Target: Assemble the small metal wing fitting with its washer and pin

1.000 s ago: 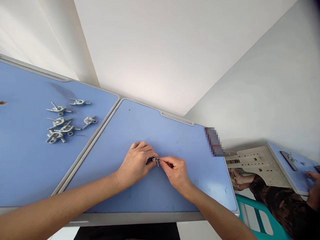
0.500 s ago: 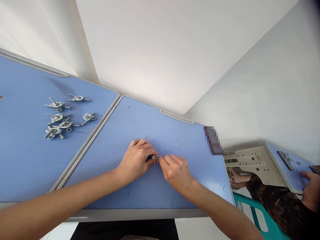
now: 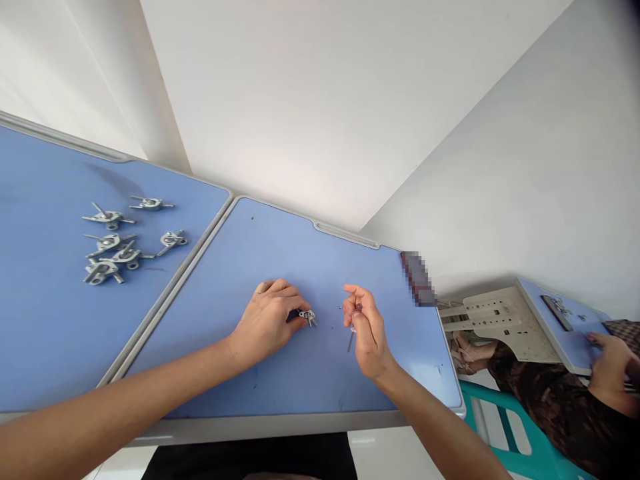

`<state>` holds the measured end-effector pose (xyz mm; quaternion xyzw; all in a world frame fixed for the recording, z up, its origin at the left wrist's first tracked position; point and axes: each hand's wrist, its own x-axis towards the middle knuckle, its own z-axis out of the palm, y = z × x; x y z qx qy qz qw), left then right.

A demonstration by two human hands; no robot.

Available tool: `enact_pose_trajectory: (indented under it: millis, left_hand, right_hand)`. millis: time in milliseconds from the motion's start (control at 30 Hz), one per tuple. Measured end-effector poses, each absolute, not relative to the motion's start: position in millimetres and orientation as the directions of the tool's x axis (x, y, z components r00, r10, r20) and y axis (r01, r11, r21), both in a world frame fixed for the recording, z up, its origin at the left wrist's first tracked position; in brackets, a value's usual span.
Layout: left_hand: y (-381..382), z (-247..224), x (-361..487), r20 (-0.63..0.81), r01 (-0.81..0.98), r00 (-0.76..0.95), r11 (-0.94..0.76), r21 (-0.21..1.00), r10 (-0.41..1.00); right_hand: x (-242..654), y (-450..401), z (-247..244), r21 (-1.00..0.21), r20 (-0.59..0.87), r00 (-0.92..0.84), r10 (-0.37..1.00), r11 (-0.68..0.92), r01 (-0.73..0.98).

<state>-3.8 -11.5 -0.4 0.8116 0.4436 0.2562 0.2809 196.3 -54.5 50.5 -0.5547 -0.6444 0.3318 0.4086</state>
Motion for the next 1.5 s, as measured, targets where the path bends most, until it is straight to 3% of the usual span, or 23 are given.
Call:
enact_pose_trajectory:
  millis: [100,200,333,533,800,967,1067,1167,1233,1333,1400,1500]
  left_hand:
    - [-11,1,-4,0.164,0.578,0.475,-0.447,0.682,0.865]
    - [-11,2,-3,0.154,0.583,0.471,-0.437,0.685,0.869]
    - [-11,2,-3,0.145,0.587,0.470,-0.431,0.686,0.871]
    - [-11,1,-4,0.153,0.592,0.476,-0.444,0.673,0.866]
    - [-12,1,-4,0.174,0.582,0.475,-0.456,0.673,0.862]
    - [-12,1,-5,0.183,0.574,0.475,-0.461,0.677,0.861]
    - [-12,1,-4,0.183,0.570,0.477,-0.461,0.680,0.860]
    - [-12,2,-4,0.173,0.574,0.476,-0.453,0.682,0.863]
    - [-12,2,-4,0.166,0.578,0.476,-0.449,0.682,0.864]
    - [-12,2,-5,0.167,0.576,0.482,-0.454,0.680,0.860]
    - [-12,2,-5,0.171,0.574,0.482,-0.458,0.679,0.859]
    - [-12,1,-6,0.188,0.569,0.478,-0.466,0.678,0.858]
  right_hand:
    - [187,-50,44,-0.961,0.190,0.017,0.982,0.183,0.206]
    - [177,-45,39,-0.950,0.297,0.070,0.952,0.288,0.120]
    - [171,-44,38,-0.887,0.445,0.076,0.892,0.429,0.170]
    - [166,-46,33,-0.811,0.553,-0.025,0.833,0.544,0.212]
    - [167,-42,31,-0.780,0.574,-0.071,0.816,0.571,0.255]
    - [169,-45,31,-0.759,0.538,-0.109,0.836,0.537,0.367]
    - [170,-46,30,-0.720,0.591,-0.147,0.793,0.601,0.346]
    - [174,-45,34,-0.614,0.637,-0.265,0.724,0.685,0.392]
    - [178,-45,44,-0.459,0.592,-0.447,0.671,0.737,0.497]
    - [185,-44,66,-0.136,0.399,-0.681,0.614,0.774,0.619]
    - [189,-42,81,0.036,0.266,-0.733,0.626,0.754,0.656]
    - [190,-36,97,0.139,0.092,-0.743,0.663,0.731,0.669]
